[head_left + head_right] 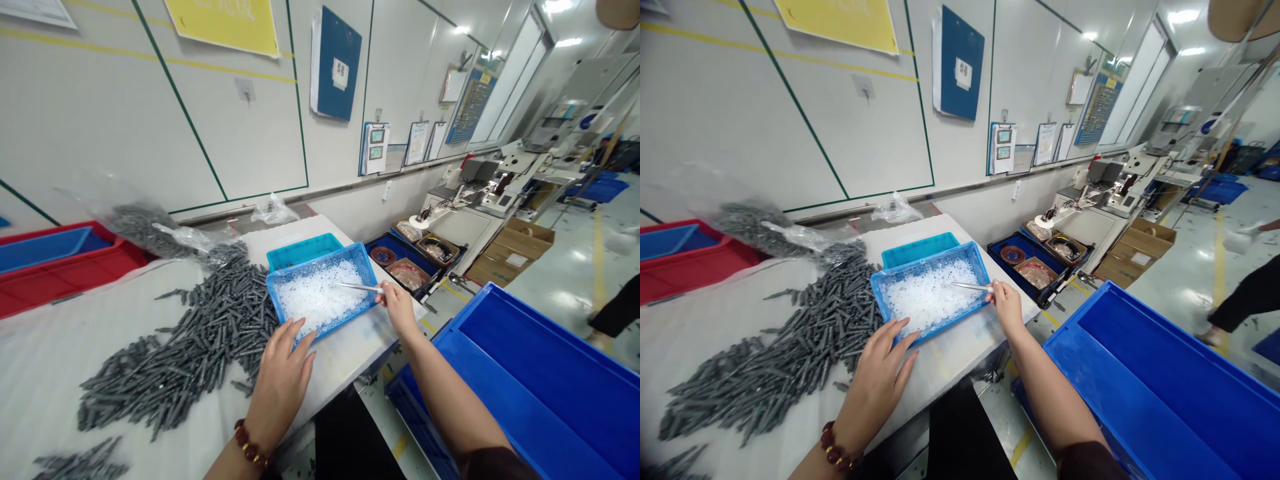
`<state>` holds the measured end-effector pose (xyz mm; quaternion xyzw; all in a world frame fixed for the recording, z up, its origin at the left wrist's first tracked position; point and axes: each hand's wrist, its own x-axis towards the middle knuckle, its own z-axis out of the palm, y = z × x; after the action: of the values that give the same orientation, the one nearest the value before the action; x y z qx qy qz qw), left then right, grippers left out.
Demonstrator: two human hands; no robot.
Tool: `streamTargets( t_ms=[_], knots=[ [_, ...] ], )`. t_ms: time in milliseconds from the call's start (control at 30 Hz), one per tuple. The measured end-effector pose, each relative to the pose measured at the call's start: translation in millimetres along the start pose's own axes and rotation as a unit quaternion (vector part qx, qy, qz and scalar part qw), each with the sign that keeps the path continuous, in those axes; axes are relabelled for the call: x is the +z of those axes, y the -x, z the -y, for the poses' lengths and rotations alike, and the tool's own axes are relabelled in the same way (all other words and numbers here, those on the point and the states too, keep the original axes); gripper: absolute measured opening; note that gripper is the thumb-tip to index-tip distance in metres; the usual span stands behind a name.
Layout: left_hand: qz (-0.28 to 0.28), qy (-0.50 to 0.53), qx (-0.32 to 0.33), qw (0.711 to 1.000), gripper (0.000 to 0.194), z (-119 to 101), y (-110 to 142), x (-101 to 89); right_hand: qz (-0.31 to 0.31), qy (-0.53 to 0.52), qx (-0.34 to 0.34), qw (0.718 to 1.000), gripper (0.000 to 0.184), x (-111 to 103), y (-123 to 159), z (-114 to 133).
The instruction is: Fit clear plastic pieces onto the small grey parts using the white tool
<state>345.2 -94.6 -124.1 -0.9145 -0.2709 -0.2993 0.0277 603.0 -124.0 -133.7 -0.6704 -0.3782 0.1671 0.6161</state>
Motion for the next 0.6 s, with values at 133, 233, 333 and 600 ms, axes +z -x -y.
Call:
streamTargets(
  t_ms=[133,233,333,600],
  knots=[
    [-0.002,0.001,0.000,1.000,0.025,-1.0,-1.6,0.5,-0.025,-0.016,0.007,1.000,0.050,-15.2,-0.5,0.8],
    [-0.007,0.006,0.003,1.000,0.025,-2.1,-2.4,1.9,-0.029,0.003,-0.008,1.000,0.047,-22.1,2.6,3.7],
    [-0.007,0.006,0.005,1.000,0.025,-2.3,-0.5,3.3,-0.024,0.029,-0.023,0.999,0.045,-24.1,6.0,6.7],
    [-0.026,-0.006,0.002,1.000,0.026,4.3,-9.9,3.3,0.002,-0.005,-0.027,1.000,0.042,-21.8,10.2,15.6]
  ],
)
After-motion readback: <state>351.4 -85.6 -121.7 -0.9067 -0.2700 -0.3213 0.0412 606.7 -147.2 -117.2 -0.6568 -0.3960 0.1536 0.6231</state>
